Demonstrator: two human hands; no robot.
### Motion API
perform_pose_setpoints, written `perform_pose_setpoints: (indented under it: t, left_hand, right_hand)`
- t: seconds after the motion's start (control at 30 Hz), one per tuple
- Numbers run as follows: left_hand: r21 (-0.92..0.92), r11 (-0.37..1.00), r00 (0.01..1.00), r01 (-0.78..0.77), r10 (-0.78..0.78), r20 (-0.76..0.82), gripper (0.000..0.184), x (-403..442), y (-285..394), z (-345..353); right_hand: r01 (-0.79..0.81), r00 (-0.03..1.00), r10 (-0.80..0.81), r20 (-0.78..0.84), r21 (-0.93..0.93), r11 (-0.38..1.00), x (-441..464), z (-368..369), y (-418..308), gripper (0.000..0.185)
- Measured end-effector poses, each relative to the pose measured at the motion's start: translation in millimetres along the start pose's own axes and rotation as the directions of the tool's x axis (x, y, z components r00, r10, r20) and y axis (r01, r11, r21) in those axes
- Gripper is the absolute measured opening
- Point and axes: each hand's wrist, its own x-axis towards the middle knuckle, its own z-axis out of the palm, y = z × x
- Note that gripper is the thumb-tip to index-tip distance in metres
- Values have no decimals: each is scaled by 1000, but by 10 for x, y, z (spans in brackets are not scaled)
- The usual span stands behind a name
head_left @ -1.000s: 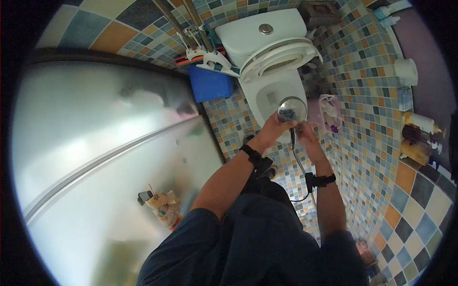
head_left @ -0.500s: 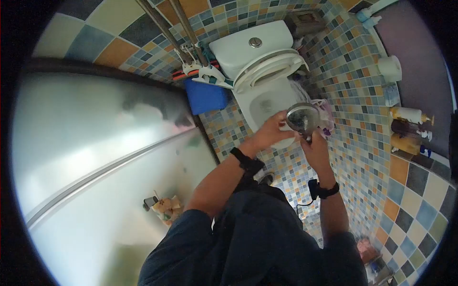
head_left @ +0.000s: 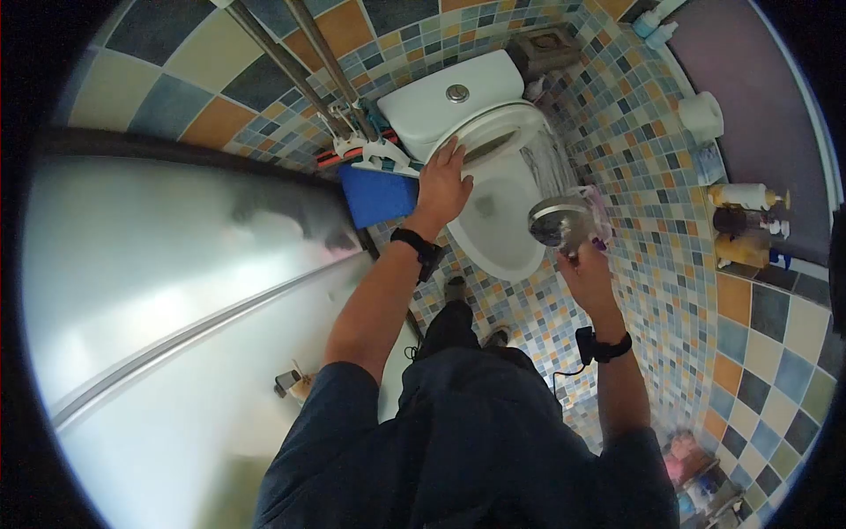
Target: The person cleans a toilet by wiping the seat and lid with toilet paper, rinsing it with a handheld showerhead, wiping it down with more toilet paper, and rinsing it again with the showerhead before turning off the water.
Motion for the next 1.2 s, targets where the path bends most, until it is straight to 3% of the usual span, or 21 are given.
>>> perform_pose_setpoints:
  t: [0.17, 0.4, 0.5, 0.67, 0.8, 0.9, 0.97, 1.07, 1.2]
  left_hand:
    - [-38, 998, 999, -48, 48, -4, 63, -64, -50, 36]
    - [-60, 995, 996, -84, 84, 1, 66, -151, -35, 2]
    - [-55, 991, 993, -119, 119, -10, 67, -178, -36, 20]
    - [-23, 995, 995, -95, 96, 40, 68, -213, -2, 16]
    - [-6, 995, 993, -101, 101, 57, 68, -227, -8, 38]
    - [0, 993, 992, -118, 118, 37, 68, -239, -27, 41]
    - [-111, 987, 991, -115, 122, 59, 66, -210, -60, 11]
    - [-219, 967, 988, -127, 143, 61, 65, -158, -209, 58]
    - [-262, 951, 972, -166, 203, 122, 67, -94, -242, -110]
  right_hand:
    - [36, 994, -36, 103, 7, 999, -28, 145, -123, 27]
    - [123, 985, -122, 120, 5, 992, -92, 235, -303, 24]
    - [0, 991, -5, 132, 37, 999, -119, 275, -231, 25]
    - [26, 996, -22, -86, 41, 999, -103, 211, -96, 26]
    - [47, 994, -33, -108, 127, 991, -121, 148, -153, 25]
    - [94, 994, -92, -56, 34, 995, -186, 261, -64, 24]
    - [99, 992, -99, 78, 1, 995, -225, 352, -58, 25]
    - [174, 973, -184, 136, 81, 981, -258, 325, -406, 24]
    - [108, 956, -123, 265, 70, 992, -272, 581, -381, 23]
